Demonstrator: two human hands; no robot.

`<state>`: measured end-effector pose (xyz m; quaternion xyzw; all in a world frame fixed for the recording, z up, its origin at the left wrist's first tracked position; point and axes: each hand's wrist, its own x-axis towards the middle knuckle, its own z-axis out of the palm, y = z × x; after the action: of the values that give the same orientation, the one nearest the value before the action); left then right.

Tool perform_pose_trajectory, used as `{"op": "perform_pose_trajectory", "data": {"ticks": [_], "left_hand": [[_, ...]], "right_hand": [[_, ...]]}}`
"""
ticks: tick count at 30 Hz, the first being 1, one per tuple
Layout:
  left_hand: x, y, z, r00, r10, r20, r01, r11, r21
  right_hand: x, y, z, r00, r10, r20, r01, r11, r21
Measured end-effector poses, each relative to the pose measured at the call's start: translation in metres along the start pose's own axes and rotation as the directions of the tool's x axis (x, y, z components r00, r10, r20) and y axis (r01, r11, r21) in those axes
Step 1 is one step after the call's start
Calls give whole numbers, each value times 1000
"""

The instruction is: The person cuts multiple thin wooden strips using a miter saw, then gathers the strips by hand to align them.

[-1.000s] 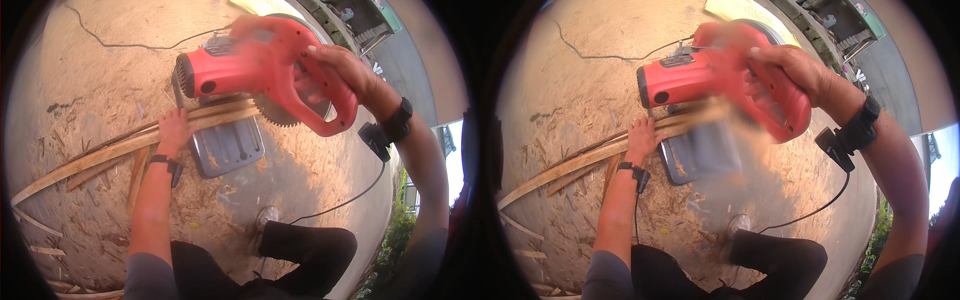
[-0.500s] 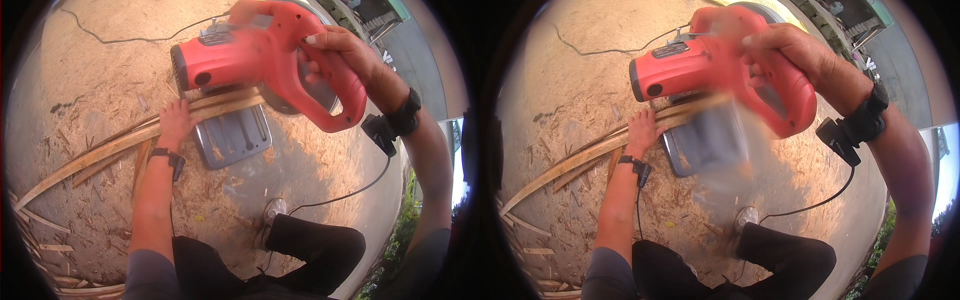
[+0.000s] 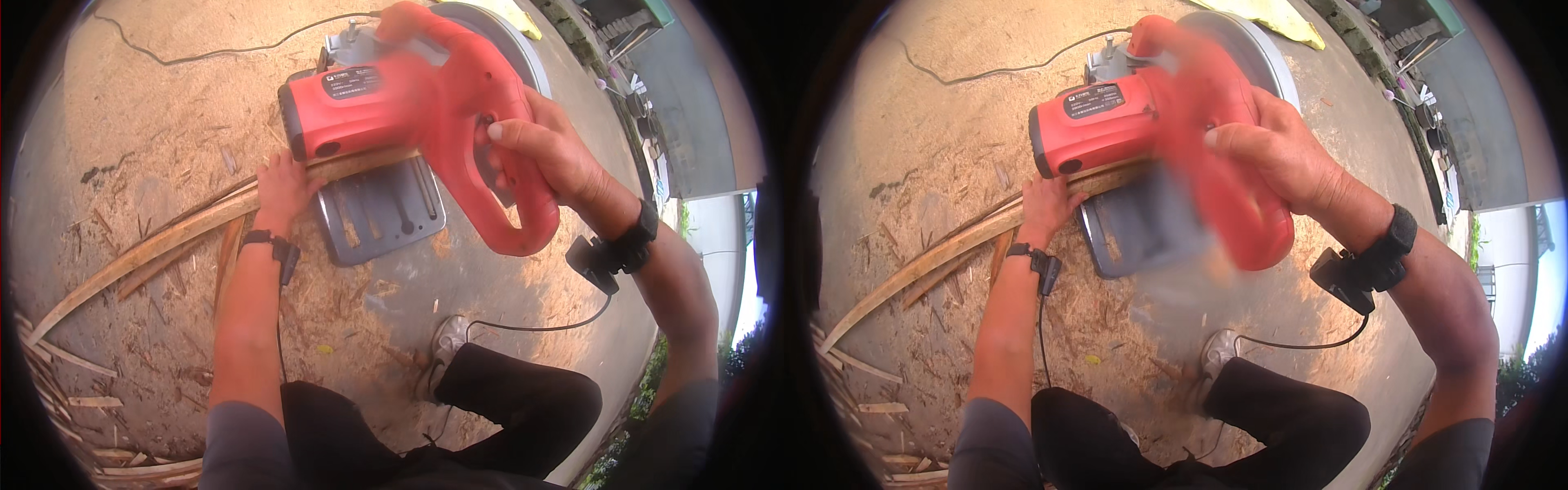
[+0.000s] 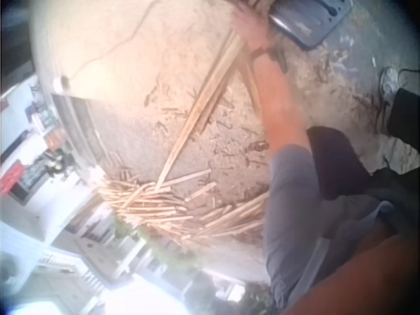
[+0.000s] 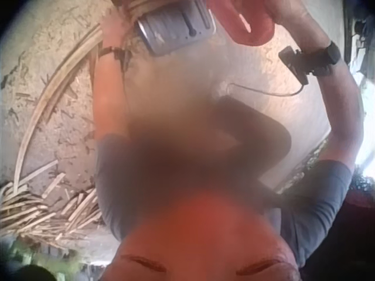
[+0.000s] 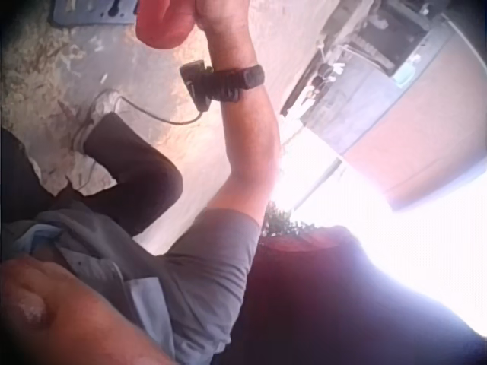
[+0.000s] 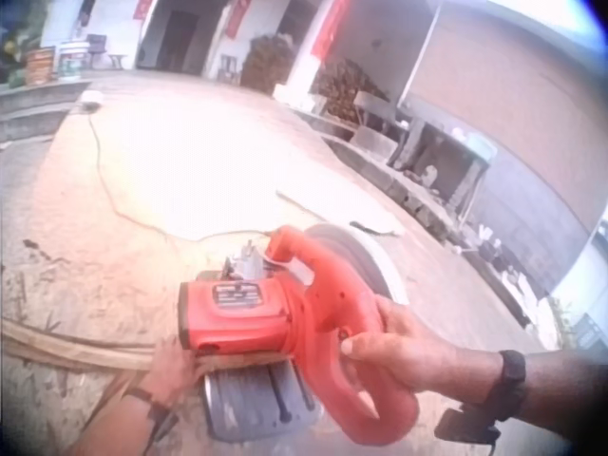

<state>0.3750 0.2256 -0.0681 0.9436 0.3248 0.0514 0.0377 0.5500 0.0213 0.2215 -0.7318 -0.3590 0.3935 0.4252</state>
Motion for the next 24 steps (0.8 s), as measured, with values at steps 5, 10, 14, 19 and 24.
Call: {"op": "perform_pose_trajectory", "data": {"ticks": [5,10,14,19,24], "left_hand": [[-3,-10,7,997,36,-66,-40,997,-64],[1,-5,10,1000,-16,-13,15,997,-69],[8,2,4,996,-34,83,43,993,-109],[-19,-53,-16,992,-35,118,37,999,-14],[-52,-111,-42,976,-94,194,95,995,7]], "right_hand": [[-10,45,12,995,-84,-48,84,996,3],[-15,50,15,998,-22,-54,24,999,32],[-1,-7,-1,996,46,-77,-43,998,35],[53,-82,-27,987,158,5,-158,987,-42],[72,-98,-49,950,242,195,-251,968,20]]}}
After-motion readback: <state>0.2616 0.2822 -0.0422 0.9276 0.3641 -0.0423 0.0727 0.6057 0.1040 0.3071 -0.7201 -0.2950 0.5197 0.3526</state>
